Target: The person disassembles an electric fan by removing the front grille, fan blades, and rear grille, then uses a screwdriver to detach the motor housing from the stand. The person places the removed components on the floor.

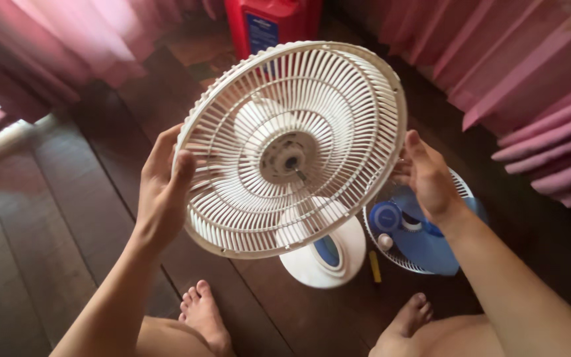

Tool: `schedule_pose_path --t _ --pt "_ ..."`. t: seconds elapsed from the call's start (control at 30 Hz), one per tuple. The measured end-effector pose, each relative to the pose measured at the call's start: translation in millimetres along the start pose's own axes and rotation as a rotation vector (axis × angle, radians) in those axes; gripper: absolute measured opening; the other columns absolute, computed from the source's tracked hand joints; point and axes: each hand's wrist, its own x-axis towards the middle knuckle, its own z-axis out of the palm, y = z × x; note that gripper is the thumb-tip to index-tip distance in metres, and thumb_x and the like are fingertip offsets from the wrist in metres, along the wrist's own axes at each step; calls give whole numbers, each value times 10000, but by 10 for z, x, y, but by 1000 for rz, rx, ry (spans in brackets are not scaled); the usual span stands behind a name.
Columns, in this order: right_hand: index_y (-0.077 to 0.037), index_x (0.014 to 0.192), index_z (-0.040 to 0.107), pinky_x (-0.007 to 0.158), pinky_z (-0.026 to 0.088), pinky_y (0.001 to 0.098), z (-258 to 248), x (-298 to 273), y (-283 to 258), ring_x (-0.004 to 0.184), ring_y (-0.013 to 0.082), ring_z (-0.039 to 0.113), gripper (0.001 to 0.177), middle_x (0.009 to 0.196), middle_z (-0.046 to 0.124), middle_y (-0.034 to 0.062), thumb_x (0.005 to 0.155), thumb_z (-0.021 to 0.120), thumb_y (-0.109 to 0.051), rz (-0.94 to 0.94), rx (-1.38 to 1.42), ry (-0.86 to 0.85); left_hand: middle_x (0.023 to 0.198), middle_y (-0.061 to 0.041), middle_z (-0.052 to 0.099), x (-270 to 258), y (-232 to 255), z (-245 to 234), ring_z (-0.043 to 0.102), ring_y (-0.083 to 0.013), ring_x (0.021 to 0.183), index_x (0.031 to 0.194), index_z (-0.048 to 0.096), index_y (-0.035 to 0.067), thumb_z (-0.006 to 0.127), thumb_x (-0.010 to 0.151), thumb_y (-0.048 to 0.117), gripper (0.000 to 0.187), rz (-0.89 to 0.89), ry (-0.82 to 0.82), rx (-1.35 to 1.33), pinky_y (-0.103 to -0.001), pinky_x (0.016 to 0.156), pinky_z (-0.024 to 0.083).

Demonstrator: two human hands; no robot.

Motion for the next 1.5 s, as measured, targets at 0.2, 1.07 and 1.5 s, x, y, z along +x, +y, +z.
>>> schedule_pose_path --t 0.2,1.07,1.5 --pt "-54 1344 577 952 517 395 57 -210 -36 1036 219 668 642 1164 698 115 1020 428 -588 6 25 9 1199 -112 678 -51 34 -90 656 -171 1130 1443 485 3 617 979 580 752 -60 -11 11 -337 983 550" --pt "38 1234 641 769 566 316 149 -597 -117 857 183 700 550 1009 716 124 1076 500 -470 -43 -103 247 1098 -88 718 -121 187 -29 690 -150 1020 1376 559 26 610 925 606 737 -275 8 -10 -314 901 556" --pt "-44 1206 706 722 563 374 124 -354 -92 806 226 737 428 926 753 147 1048 521 -397 137 -622 442 1130 -123 725 -114 -11 -20 720 -201 1032 1418 535 8 602 940 568 739 -303 23 -128 -365 865 587"
